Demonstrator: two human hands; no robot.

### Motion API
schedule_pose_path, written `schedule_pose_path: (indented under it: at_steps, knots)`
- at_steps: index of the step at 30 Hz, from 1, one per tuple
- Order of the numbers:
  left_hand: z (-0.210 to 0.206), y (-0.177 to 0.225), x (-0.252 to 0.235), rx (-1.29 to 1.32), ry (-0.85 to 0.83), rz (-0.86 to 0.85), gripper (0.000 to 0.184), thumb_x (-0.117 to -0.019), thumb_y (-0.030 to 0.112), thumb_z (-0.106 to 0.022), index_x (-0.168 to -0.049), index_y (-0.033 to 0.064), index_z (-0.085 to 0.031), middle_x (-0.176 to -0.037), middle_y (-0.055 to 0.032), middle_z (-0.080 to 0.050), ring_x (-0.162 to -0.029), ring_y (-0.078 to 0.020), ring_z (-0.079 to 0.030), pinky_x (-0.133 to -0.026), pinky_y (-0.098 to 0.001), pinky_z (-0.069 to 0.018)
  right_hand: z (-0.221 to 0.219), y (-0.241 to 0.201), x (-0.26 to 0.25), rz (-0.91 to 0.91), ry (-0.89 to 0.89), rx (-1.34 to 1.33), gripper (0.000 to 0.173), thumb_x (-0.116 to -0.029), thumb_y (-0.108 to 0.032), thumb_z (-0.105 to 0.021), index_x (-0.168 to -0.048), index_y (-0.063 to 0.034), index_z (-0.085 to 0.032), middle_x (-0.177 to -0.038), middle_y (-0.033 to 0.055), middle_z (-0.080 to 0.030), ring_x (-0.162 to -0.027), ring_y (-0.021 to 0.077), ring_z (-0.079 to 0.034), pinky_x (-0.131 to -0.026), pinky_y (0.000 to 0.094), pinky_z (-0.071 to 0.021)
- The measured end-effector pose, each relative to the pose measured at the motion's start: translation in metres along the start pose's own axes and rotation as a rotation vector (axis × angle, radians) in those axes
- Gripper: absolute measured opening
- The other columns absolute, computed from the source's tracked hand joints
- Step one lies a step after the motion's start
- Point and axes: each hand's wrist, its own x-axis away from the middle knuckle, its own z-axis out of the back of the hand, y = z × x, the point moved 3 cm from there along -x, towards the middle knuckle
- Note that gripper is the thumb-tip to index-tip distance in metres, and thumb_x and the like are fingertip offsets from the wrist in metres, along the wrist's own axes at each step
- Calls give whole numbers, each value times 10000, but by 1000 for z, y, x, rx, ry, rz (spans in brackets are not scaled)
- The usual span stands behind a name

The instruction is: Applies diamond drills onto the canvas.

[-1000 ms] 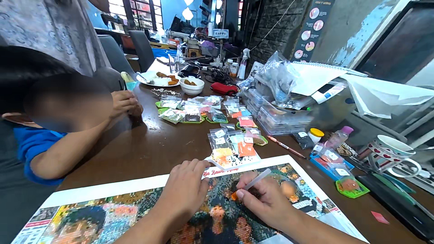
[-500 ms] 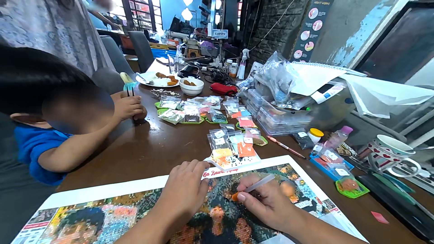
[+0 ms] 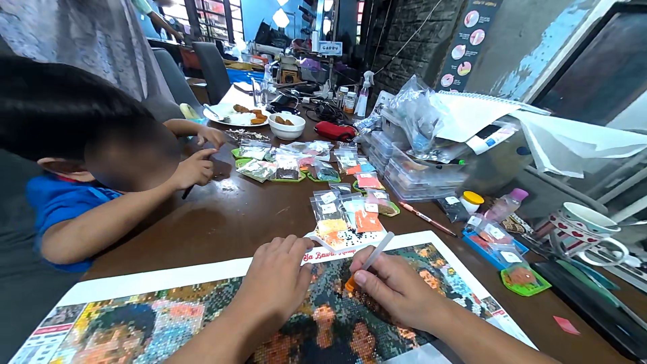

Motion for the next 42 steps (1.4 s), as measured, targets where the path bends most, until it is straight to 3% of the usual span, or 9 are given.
schedule_pose_path:
  at_steps: [34,42]
  knots:
    - [2,0,-1,4,-33,8,345,-1029,244,-497,-1302,84,-635,-1214,-99,-659,-1183,-297,-595,-1051,-518,-413,-2,-3,-6,19,-77,63,280,-1098,-232,-448,-1075,-3,-607,-803,71,-598,-707,79,-570,-671,221,-487]
    - [1,0,0,-10,13,-13,332,-1017,232,-510,-1278,80,-648,-1169,-98,-669,-1141,-301,-611,-1013,-518,-436,-5,-3,-5,96,-12,82,259,-1073,-237,-531,-1041,1,-626,-768,77,-606,-672,89,-570,-633,223,-486]
